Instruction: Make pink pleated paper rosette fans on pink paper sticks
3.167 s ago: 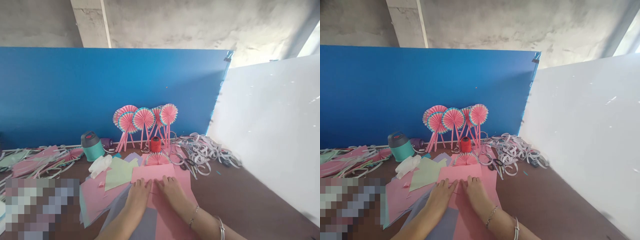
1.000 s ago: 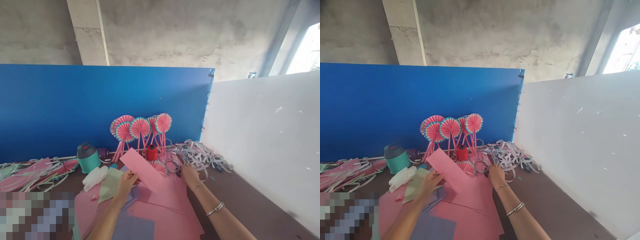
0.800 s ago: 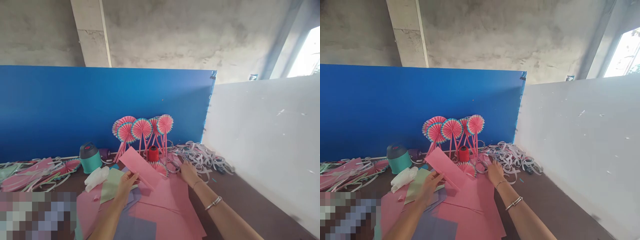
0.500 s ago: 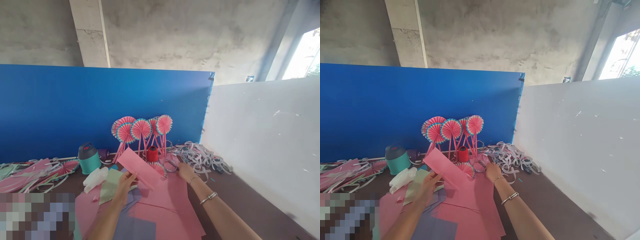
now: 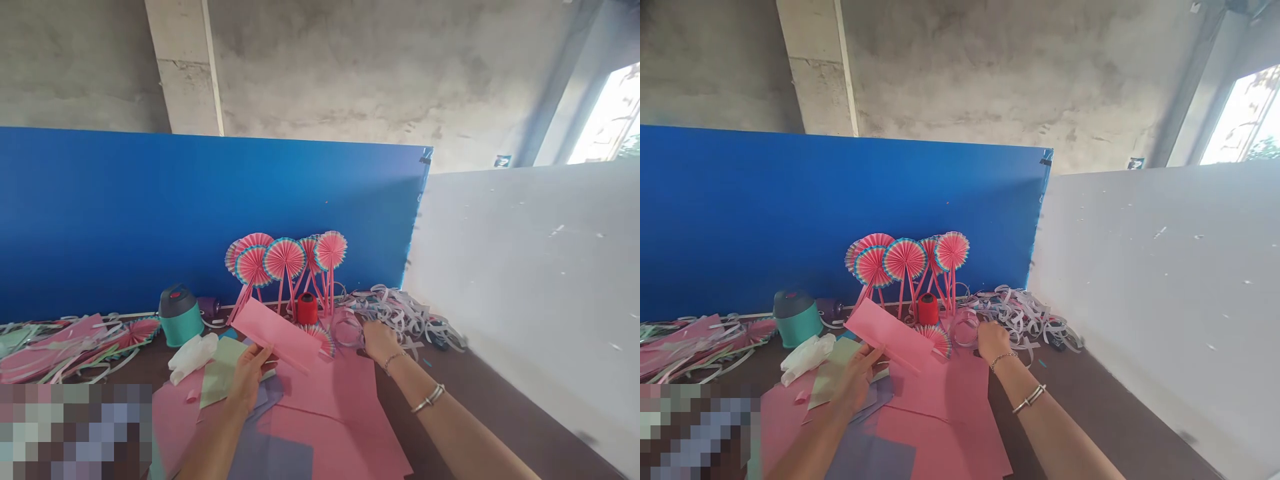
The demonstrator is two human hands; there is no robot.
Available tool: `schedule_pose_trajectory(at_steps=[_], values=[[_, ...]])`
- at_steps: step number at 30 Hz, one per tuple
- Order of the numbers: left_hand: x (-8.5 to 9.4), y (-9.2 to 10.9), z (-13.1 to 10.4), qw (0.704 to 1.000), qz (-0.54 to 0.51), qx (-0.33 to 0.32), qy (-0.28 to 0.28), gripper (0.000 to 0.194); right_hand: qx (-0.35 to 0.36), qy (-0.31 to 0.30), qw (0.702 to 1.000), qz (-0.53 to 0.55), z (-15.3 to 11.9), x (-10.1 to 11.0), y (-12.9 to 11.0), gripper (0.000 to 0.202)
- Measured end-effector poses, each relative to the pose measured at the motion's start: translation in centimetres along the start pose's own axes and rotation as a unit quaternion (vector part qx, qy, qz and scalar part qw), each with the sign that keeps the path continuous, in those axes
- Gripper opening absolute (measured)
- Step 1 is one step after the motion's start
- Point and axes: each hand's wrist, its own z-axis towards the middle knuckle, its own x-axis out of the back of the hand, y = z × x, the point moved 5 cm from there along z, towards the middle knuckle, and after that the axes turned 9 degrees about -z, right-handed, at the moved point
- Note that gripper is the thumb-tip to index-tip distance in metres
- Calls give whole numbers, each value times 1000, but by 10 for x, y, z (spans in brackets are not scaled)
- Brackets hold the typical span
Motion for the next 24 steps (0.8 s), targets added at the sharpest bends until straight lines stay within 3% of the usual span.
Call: schedule_pose_trajectory(at_steps=[4, 12, 15, 17, 19, 22, 24], values=[[0, 0, 0, 1000, -7, 0, 8, 34, -23, -10, 1000, -5, 0, 17, 9, 24], [4, -3, 4, 999, -29, -1, 26, 32, -59, 18, 998, 18, -5, 41, 26, 29], [5, -3, 6, 999, -40, 1, 29, 31, -3, 67, 986, 154, -8, 43, 16, 30], [6, -2, 7, 998, -52, 0, 33, 31, 74, 41, 942, 325, -11, 38, 0, 31], [9, 0, 9, 997, -66, -3, 41, 32, 140, -63, 877, 455, -19, 25, -20, 36], [15, 4, 12, 995, -86, -12, 57, 36, 234, -199, 785, 538, -36, 8, -49, 42], [19, 7, 14, 993, -96, -20, 67, 37, 259, -244, 752, 555, -44, -3, -58, 48]])
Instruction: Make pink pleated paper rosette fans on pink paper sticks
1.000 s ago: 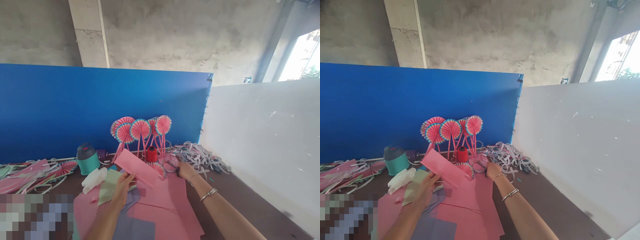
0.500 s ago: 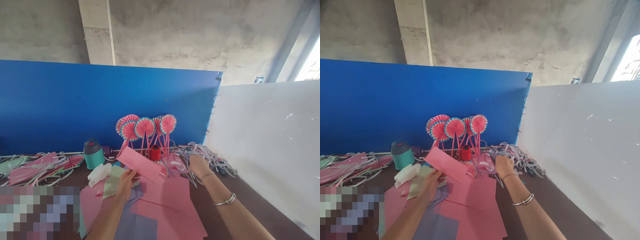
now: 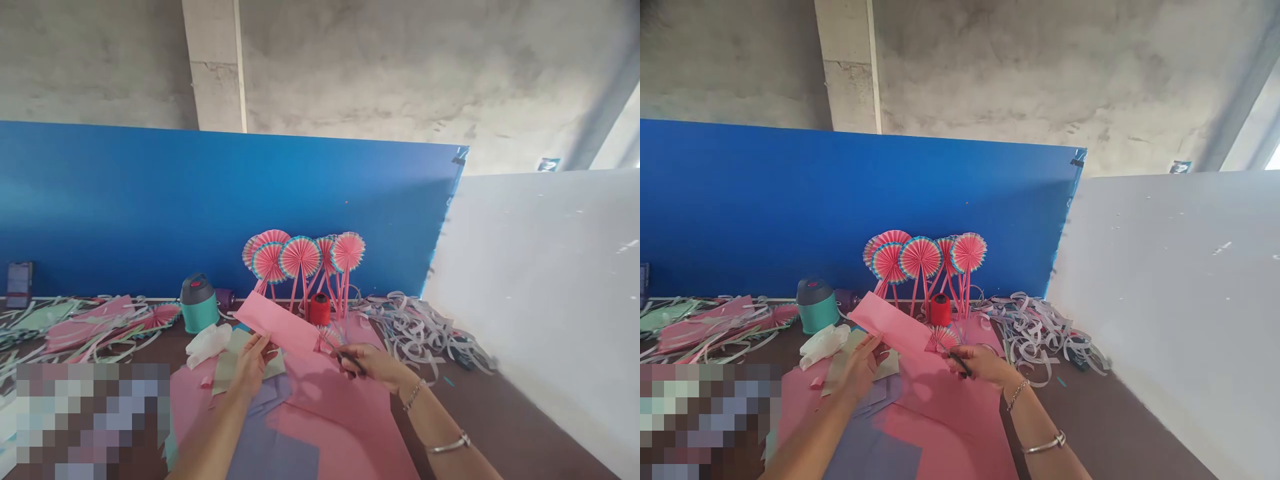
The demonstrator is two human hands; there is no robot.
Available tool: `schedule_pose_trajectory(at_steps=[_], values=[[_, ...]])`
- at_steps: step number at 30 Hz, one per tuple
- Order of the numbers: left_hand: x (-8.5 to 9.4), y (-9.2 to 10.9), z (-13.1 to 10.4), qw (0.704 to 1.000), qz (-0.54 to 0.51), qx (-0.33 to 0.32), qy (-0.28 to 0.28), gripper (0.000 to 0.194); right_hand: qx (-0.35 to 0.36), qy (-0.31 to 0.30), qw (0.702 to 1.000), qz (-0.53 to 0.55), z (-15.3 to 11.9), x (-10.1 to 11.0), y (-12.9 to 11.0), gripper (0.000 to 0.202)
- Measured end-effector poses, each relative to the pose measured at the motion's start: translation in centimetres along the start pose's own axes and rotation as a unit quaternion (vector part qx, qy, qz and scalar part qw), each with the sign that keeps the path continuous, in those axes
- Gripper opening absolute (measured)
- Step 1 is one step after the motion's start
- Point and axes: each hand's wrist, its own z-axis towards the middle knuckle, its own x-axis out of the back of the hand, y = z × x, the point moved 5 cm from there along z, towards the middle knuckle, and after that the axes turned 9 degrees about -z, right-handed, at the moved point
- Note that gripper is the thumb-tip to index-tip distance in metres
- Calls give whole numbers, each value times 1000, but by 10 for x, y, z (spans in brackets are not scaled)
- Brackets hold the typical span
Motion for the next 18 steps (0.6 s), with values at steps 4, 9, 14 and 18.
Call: schedule_pose_trajectory(at_steps=[4, 9, 14, 18], values=[[4, 2, 4, 1000, -10, -11, 13, 36, 18, -42, 998, 32, 0, -9, 13, 56], [6, -4, 5, 1000, -2, -8, 11, 34, -10, -62, 998, 24, 2, -16, 23, 49], [4, -8, 3, 1000, 20, 6, -5, 36, -17, -71, 997, 8, 5, -26, 22, 52], [2, -9, 1, 999, 29, 11, -11, 35, -20, -69, 997, 5, 5, -30, 22, 52]])
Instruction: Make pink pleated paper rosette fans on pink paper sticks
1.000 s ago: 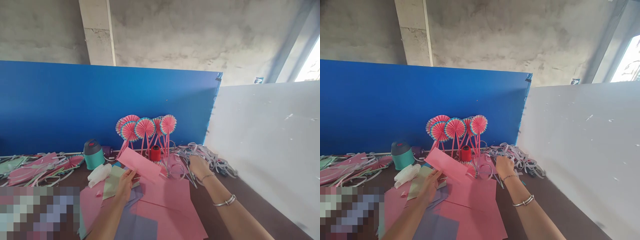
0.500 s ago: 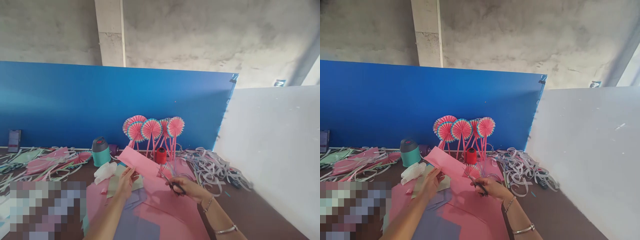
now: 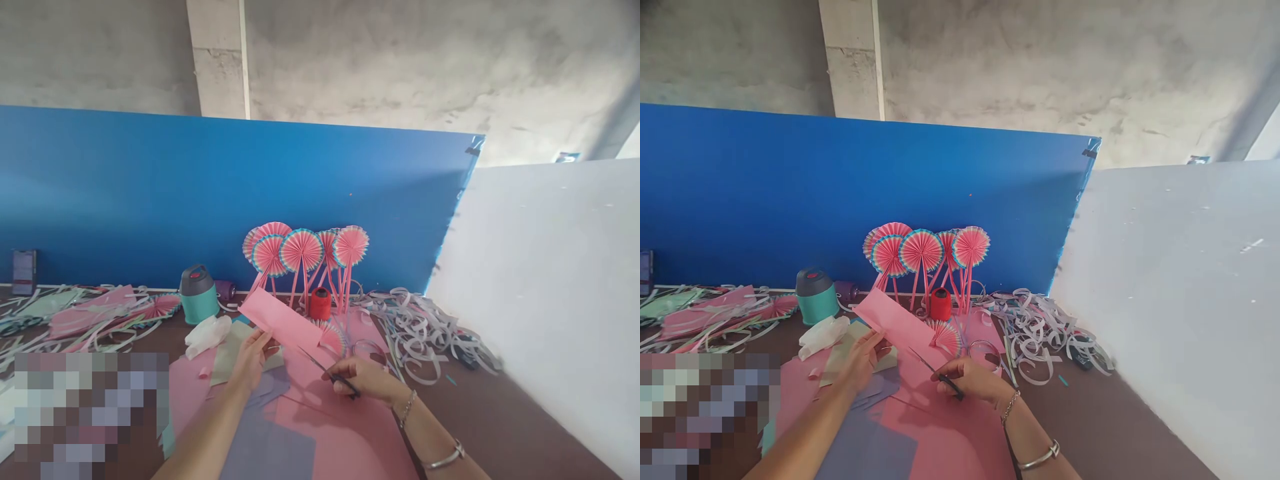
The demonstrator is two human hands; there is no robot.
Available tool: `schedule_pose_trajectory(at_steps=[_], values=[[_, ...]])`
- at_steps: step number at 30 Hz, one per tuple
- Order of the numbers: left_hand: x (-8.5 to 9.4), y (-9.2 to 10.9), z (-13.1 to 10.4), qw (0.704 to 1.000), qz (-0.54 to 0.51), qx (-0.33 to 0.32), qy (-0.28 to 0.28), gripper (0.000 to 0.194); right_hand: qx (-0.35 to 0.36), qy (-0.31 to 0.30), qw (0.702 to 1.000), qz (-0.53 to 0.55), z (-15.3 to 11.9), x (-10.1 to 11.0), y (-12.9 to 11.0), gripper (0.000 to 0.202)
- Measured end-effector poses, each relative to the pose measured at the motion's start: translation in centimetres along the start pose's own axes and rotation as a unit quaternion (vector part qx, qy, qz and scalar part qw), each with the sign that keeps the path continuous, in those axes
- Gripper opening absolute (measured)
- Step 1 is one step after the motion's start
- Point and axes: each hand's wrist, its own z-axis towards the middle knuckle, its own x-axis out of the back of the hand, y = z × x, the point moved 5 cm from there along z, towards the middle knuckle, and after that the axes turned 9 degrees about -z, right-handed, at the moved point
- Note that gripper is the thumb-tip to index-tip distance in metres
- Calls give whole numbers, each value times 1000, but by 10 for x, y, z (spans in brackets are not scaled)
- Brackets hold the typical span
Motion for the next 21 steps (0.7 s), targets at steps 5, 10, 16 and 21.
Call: schedule_pose_trajectory(at_steps=[5, 10, 16, 21], values=[[-3, 0, -2, 1000, -2, 1, -5, 34, -2, 2, 1000, 0, 2, -3, 0, 54], [-3, -1, -2, 1000, -6, 7, -13, 33, 1, 1, 1000, 2, 2, -3, -2, 55], [-2, -5, -1, 1000, -9, 13, -26, 32, -5, 6, 1000, 10, 1, -3, -1, 55], [-1, -7, 0, 999, -11, 17, -27, 33, -9, 10, 1000, 10, 3, -3, 0, 57]])
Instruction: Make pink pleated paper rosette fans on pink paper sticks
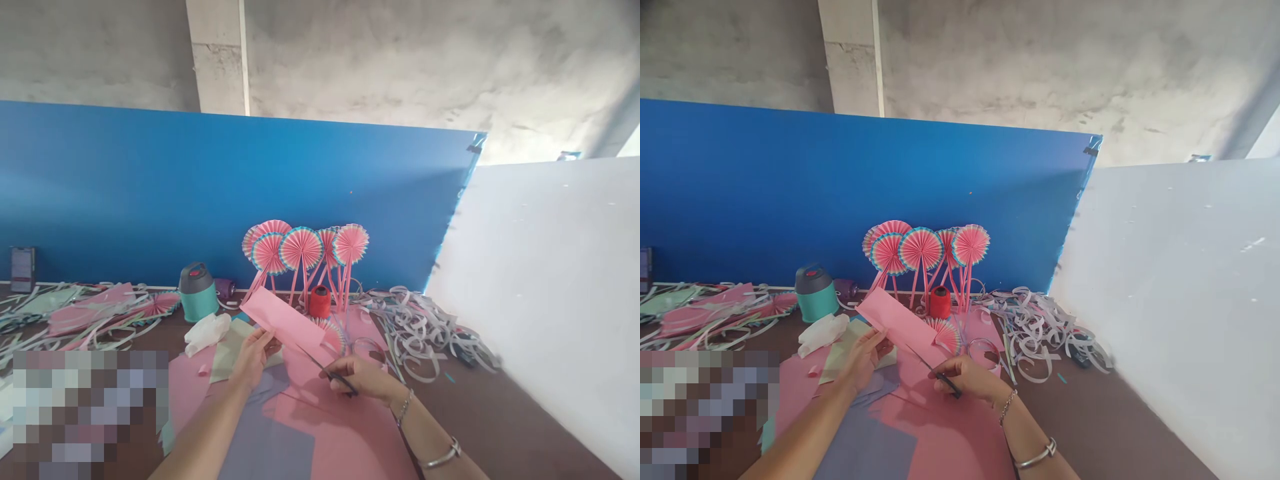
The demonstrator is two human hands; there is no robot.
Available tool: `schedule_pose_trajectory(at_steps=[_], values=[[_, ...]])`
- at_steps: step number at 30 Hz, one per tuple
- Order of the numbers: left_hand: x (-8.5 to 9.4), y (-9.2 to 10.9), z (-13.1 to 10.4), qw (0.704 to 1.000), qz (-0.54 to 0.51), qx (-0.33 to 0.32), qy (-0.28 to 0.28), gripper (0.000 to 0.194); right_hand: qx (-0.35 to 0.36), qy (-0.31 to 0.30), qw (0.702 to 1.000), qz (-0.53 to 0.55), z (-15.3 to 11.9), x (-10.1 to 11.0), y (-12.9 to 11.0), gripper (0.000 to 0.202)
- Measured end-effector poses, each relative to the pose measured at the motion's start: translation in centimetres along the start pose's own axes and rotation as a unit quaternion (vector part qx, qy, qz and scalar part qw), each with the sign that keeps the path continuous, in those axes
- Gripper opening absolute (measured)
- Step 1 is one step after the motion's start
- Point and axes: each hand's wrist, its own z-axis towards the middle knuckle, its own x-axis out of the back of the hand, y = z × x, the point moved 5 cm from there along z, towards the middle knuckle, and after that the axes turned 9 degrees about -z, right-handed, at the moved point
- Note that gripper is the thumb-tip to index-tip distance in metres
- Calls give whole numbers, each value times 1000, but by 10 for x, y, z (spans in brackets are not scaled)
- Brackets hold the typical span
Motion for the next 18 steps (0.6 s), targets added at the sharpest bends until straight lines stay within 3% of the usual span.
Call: schedule_pose_trajectory(at_steps=[18], values=[[1, 0, 0, 1000, -9, 8, 10, 34, 0, 5, 1000, -2, 0, -1, 1, 54]])
